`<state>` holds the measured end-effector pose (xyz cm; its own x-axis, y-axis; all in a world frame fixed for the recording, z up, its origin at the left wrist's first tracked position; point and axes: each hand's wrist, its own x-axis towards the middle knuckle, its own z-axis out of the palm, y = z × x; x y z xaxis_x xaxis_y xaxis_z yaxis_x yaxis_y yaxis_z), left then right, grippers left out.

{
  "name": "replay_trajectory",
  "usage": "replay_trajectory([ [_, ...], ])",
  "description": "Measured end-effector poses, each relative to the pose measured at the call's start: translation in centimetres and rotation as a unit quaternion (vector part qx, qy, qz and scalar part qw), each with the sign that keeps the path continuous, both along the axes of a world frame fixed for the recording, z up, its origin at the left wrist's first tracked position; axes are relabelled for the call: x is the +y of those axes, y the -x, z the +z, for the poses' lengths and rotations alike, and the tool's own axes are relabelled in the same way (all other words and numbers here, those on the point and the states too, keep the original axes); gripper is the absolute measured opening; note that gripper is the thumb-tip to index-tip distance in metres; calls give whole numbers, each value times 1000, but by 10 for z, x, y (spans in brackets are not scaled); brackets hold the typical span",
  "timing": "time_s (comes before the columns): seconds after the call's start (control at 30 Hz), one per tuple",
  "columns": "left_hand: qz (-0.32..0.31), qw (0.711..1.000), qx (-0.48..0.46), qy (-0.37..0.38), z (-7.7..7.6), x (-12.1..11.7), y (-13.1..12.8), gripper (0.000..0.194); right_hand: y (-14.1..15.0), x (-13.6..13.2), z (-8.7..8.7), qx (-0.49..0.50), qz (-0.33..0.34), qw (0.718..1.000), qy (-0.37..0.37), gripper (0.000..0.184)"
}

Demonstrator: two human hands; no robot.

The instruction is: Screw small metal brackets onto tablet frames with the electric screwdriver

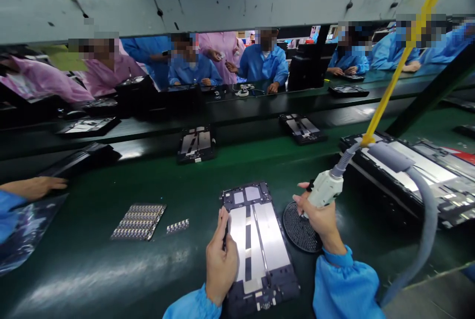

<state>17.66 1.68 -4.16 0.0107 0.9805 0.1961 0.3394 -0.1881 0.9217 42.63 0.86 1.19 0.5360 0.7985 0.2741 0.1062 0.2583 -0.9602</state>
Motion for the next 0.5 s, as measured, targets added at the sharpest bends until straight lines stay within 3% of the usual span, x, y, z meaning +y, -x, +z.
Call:
replay_trajectory([
  [0.3, 28, 999, 1, -15, -3, -12, -8, 54, 0, 0, -1, -3, 11, 1000, -12, 32],
  [0.5, 44, 992, 13, -115, 5, -10, -5, 31, -1, 3, -4, -19, 23, 1000, -8, 31],
])
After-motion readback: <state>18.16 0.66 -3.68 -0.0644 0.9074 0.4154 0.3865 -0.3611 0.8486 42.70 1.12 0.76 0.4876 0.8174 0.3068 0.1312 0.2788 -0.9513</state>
